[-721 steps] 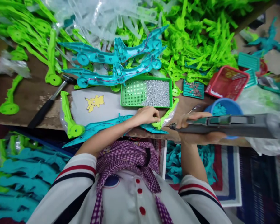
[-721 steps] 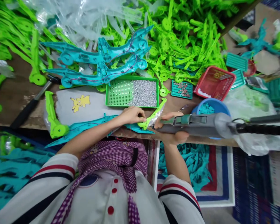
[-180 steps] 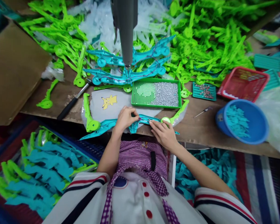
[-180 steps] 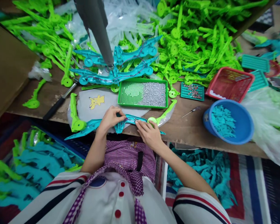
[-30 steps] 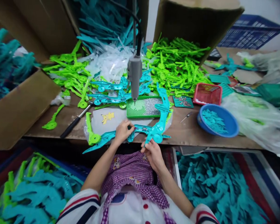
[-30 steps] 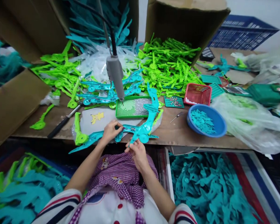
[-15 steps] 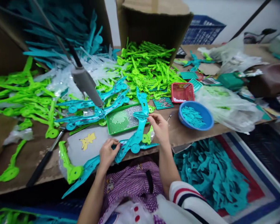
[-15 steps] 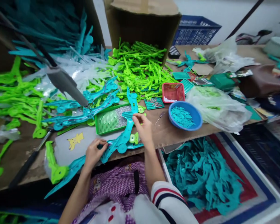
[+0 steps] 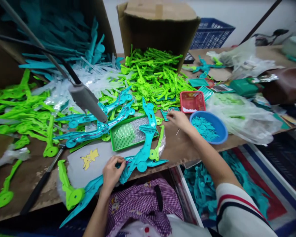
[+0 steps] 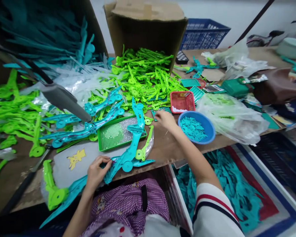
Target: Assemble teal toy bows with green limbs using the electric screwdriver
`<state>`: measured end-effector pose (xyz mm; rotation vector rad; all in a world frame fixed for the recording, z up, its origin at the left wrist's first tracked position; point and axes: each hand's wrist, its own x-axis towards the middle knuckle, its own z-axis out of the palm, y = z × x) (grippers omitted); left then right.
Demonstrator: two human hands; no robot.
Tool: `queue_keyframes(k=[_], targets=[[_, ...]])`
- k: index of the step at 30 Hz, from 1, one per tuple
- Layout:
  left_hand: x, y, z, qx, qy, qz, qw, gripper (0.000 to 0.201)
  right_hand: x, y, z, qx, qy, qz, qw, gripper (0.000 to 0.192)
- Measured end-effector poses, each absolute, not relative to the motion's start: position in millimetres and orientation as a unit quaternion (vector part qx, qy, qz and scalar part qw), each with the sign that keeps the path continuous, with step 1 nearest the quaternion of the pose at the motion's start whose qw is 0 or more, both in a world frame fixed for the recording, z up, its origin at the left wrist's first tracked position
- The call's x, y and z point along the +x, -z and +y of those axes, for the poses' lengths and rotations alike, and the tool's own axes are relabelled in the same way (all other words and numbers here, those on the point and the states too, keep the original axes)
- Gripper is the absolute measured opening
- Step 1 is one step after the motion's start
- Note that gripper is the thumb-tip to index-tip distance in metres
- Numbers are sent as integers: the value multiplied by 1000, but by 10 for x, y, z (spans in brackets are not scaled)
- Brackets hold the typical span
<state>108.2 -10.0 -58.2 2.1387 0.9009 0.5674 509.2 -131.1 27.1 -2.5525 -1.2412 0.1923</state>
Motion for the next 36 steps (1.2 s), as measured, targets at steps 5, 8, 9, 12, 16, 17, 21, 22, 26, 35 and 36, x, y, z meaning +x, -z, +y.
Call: queue_keyframes(k=[5, 8, 9, 12, 16, 17, 21, 22, 26, 35, 36], targets=[[1079, 579, -94, 832, -228, 354, 360, 19, 5083, -80, -827, -916, -72, -380, 103, 34], [1080, 583, -85, 838, -231, 345, 355, 19, 5178, -42, -720, -924, -64, -361, 110, 36], [1080, 585, -82, 839, -232, 341, 355, 19, 5203, -36, -699, -922, -65, -364, 113, 36], [1079, 591, -74, 839, -233, 341, 354, 20, 5251, -22, -659, -916, -74, -375, 122, 35], [1079, 593, -61, 838, -233, 343, 353, 19, 5275, 24, -611, -904, -112, -395, 120, 30], [1080, 590, -57, 838, -231, 342, 356, 19, 5272, 43, -594, -900, -121, -400, 122, 29], [1089, 567, -52, 837, -226, 345, 359, 19, 5196, 123, -540, -881, -141, -423, 157, 28], [1092, 561, -55, 837, -228, 346, 357, 20, 5163, 141, -541, -879, -141, -424, 168, 29], [1103, 547, -67, 841, -227, 346, 348, 21, 5018, 204, -610, -869, -133, -433, 201, 33], [1087, 558, -104, 833, -247, 337, 364, 19, 4853, 295, -600, -847, -24, -518, 118, 30], [1085, 561, -108, 831, -247, 337, 367, 18, 4826, 303, -577, -846, -26, -523, 99, 31]])
